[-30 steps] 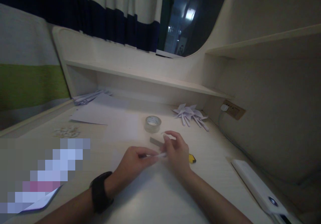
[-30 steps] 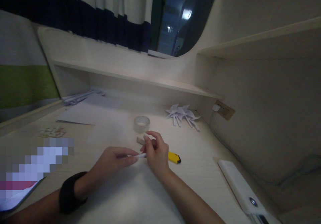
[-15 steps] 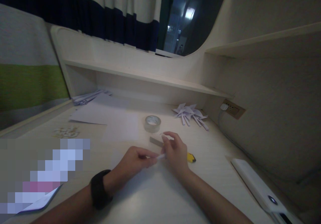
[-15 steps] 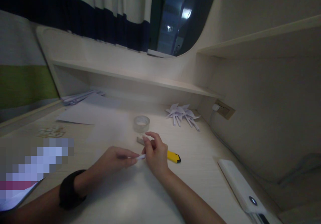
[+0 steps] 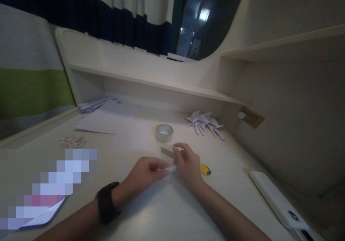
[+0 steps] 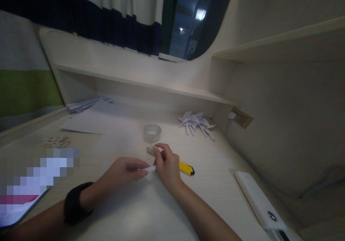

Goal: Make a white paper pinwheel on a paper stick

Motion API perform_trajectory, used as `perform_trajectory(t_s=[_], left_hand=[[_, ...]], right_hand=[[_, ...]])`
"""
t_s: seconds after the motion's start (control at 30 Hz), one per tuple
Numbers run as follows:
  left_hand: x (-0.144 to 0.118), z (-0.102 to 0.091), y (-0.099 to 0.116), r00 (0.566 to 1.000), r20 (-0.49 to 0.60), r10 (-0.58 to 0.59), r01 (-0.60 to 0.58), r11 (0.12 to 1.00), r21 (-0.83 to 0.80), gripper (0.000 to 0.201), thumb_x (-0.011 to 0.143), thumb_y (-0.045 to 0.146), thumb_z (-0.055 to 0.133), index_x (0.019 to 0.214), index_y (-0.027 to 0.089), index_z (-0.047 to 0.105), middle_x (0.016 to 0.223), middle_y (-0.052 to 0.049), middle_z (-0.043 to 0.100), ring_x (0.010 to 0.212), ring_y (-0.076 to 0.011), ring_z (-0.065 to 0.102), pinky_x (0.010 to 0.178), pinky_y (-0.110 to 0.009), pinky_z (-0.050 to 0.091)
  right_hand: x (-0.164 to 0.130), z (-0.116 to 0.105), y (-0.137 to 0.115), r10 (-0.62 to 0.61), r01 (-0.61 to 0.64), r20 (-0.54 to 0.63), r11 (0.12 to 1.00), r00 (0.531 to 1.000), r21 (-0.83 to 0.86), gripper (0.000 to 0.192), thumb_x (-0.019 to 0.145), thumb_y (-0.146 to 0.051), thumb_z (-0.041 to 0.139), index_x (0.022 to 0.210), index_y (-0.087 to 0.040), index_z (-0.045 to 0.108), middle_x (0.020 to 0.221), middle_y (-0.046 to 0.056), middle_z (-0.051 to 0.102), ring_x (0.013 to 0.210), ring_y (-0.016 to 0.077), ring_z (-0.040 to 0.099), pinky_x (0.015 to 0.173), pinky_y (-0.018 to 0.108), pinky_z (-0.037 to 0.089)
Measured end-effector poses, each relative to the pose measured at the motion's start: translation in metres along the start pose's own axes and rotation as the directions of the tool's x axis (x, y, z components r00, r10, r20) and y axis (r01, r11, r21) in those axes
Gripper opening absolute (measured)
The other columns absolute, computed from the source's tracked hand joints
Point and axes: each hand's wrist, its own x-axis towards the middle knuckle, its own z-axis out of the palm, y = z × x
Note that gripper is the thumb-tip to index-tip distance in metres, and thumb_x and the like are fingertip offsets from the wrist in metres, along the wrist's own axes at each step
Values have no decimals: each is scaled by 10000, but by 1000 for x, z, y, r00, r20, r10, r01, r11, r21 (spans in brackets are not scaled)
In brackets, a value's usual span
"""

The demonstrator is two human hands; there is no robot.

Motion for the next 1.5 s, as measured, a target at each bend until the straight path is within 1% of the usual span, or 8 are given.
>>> perform_trajectory(t_s=[0.2,0.43,0.8,0.9,1.0,1.13,1.33,1.5], left_hand=[[-2,-5,2,992,123,42,-53,995,89,245,810,281,575,978,182,725,828,-28,733,688,-165,640,632,-249,460],[-6,-3,2,941,47,335,-332,891,310,256,877,282,536,1076,271,697,946,-40,733,814,-183,662,741,-273,472],[1,-5,4,993,-74,87,-81,993,87,204,801,338,615,887,220,758,891,-38,742,830,-206,657,777,-280,465],[1,-8,7,994,-97,-53,50,998,-42,224,769,362,639,813,174,753,624,-20,669,564,-137,552,551,-230,405],[0,-12,11,978,-47,-205,184,942,-279,319,749,415,658,874,130,729,496,33,494,442,-72,327,422,-203,211],[-3,-16,16,963,11,-269,241,845,-477,383,684,397,727,932,106,701,683,-11,554,502,-55,278,432,-211,131],[-2,-15,15,965,44,-258,238,795,-557,365,671,382,726,907,106,688,735,-26,564,518,-54,298,438,-208,120],[-2,-17,13,957,28,-289,252,777,-577,368,695,406,705,922,118,682,806,-49,622,516,-47,321,429,-192,132]], right_hand=[[2,0,1,1,-1,0,1000,1000,-12,198,883,-359,516,934,-198,619,482,-53,571,430,107,555,470,181,410],[5,2,3,125,-123,-40,991,991,54,285,877,-450,497,866,-186,604,456,-46,556,404,116,537,428,191,399],[8,3,7,220,-216,-13,963,975,162,312,860,-477,521,865,-173,590,474,-41,564,410,115,523,406,190,381],[13,-5,7,142,-134,-32,975,989,178,266,853,-436,550,901,-179,600,627,7,650,556,144,603,509,227,464],[18,-17,0,-116,109,40,985,992,134,147,804,-340,635,843,-198,630,871,58,690,850,195,635,786,341,503],[22,-23,-5,-404,390,223,915,887,106,42,767,-240,682,758,-237,640,1050,42,673,1129,232,527,1003,471,368],[18,-15,0,-459,459,292,885,839,71,61,773,-197,673,768,-253,651,1060,28,670,1157,223,505,1001,463,383],[14,-13,-2,-444,435,152,896,883,91,128,824,-169,596,919,-246,635,1025,57,668,1046,220,572,922,423,451]])
